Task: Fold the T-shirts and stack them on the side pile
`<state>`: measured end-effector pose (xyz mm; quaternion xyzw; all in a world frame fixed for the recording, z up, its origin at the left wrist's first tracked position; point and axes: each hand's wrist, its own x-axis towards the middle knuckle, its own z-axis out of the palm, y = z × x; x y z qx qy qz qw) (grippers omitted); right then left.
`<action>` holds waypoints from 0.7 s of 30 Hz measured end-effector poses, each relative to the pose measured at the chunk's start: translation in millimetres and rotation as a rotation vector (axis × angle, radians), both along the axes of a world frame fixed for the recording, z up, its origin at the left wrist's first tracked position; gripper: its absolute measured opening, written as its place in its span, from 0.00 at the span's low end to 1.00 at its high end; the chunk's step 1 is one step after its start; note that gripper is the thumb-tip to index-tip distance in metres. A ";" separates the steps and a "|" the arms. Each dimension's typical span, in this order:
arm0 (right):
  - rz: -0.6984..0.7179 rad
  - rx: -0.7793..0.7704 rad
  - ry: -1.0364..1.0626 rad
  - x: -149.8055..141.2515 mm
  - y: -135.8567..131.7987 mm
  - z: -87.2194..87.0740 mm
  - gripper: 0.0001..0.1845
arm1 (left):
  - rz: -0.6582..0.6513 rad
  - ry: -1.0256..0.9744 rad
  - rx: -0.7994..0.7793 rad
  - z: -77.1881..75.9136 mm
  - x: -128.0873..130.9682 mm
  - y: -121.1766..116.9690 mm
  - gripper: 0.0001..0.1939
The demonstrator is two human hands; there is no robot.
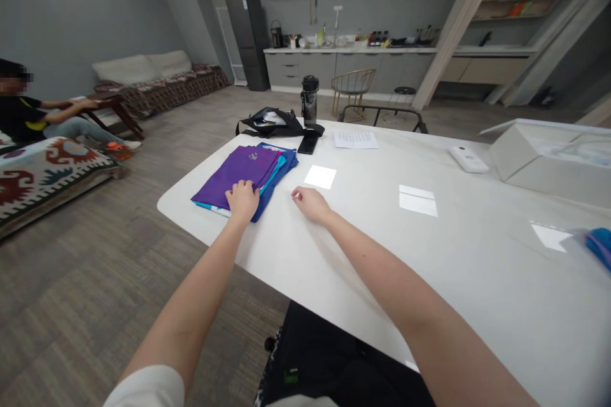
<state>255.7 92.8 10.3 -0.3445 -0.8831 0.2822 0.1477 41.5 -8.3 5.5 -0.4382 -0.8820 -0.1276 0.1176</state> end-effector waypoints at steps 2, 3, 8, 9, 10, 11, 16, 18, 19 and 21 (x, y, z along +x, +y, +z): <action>-0.005 -0.005 -0.005 -27.2 -4.9 0.8 0.10 | -0.012 0.001 -0.013 -5.9 -9.4 -7.4 0.17; -0.007 -0.008 -0.001 -39.3 -8.0 0.6 0.10 | -0.018 -0.001 -0.008 -8.2 -12.9 -10.3 0.17; -0.029 0.030 0.096 -76.7 -21.0 1.8 0.14 | -0.061 -0.058 0.164 -9.3 -18.2 -18.7 0.12; -0.034 0.066 0.126 -79.6 -21.3 3.3 0.17 | -0.110 -0.065 0.209 -7.7 -15.6 -19.7 0.11; -0.037 0.110 0.149 -81.2 -20.5 5.0 0.22 | -0.172 -0.068 0.247 -5.6 -11.2 -20.6 0.11; -0.034 0.154 0.157 -81.5 -18.7 6.9 0.27 | -0.241 -0.071 0.279 -3.2 -4.9 -21.3 0.10; 0.025 0.234 0.065 -60.3 -3.0 13.5 0.20 | -0.567 -0.076 0.317 6.1 44.6 -21.3 0.13; 0.001 0.241 0.095 -38.1 0.6 15.3 0.17 | -0.611 -0.045 0.273 6.5 64.9 -18.6 0.14; -0.023 0.250 0.130 -23.7 1.0 16.7 0.17 | -0.604 -0.024 0.247 6.1 73.9 -16.3 0.14; -0.057 0.263 0.210 11.3 -1.7 20.7 0.16 | -0.546 0.005 0.195 4.7 89.8 -9.7 0.14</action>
